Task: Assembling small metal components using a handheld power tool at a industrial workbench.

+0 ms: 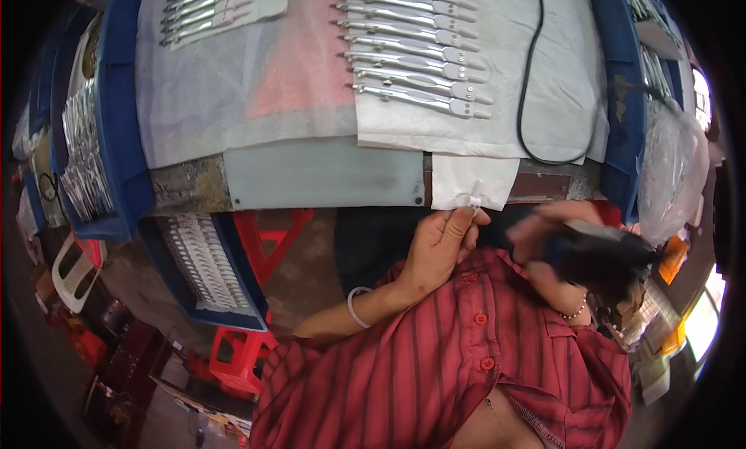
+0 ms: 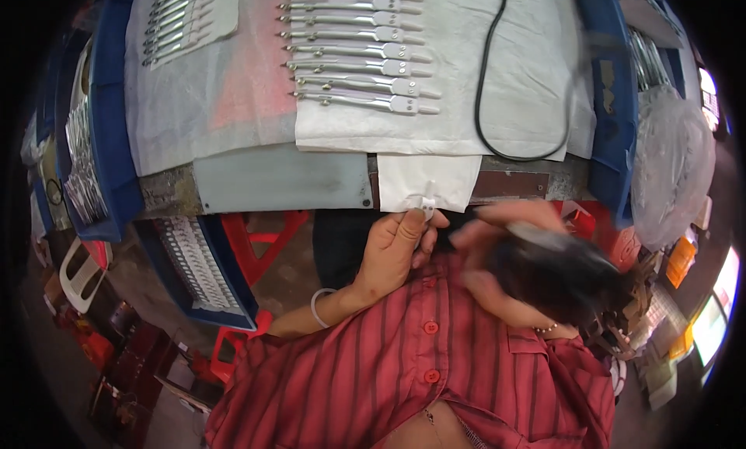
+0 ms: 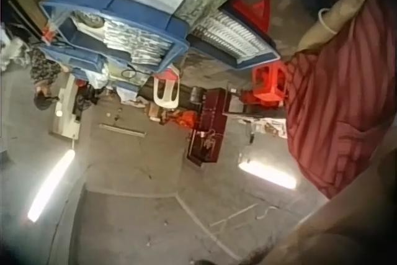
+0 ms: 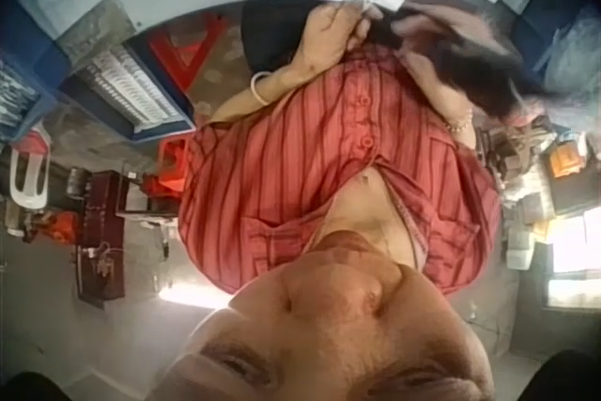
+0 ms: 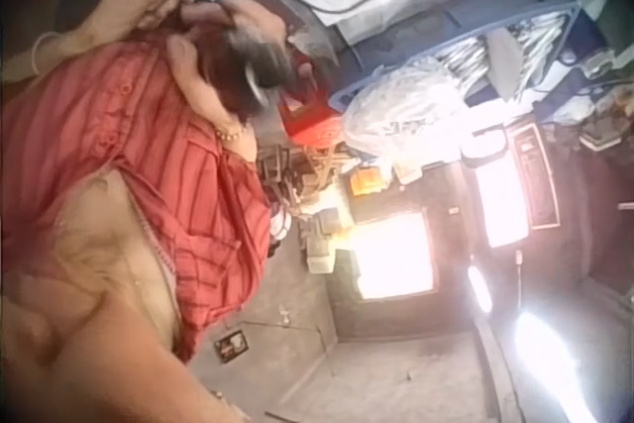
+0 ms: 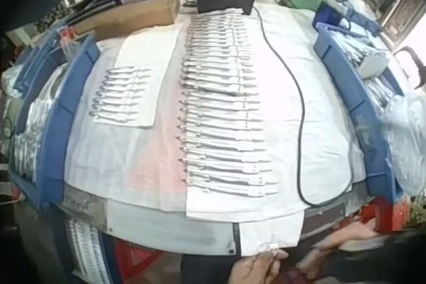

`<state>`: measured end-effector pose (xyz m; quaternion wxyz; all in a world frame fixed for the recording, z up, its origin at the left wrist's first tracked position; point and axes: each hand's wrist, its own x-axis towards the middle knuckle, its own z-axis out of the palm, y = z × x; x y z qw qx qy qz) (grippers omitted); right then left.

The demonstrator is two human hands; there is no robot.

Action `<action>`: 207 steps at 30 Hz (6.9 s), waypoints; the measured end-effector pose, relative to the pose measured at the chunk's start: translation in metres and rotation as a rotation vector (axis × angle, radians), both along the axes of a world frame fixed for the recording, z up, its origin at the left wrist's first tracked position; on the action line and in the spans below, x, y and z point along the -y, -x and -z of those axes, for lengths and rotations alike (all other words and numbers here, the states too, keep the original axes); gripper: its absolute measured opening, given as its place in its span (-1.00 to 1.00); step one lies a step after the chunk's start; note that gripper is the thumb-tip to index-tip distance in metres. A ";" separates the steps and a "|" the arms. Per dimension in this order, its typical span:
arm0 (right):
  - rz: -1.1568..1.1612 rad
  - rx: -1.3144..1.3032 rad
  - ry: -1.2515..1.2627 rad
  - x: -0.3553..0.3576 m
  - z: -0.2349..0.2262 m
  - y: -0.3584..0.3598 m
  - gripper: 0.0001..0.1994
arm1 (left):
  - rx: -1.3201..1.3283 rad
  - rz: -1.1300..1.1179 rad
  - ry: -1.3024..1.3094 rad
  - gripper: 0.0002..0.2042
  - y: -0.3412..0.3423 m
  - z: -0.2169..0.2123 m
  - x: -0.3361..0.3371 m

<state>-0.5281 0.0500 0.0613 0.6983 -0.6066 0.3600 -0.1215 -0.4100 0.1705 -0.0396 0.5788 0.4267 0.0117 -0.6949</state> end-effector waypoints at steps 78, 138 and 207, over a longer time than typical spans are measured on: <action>-0.244 0.762 0.434 0.010 -0.004 -0.051 -0.81 | 0.114 0.058 -0.018 -0.81 -0.001 -0.006 0.003; -0.321 0.740 0.427 0.018 0.000 -0.063 -0.74 | 0.140 -0.034 -0.043 -0.79 0.008 0.000 0.002; 0.292 0.565 -0.148 0.022 -0.022 0.004 -0.51 | 1.318 0.260 0.482 -0.71 -0.224 -0.087 0.085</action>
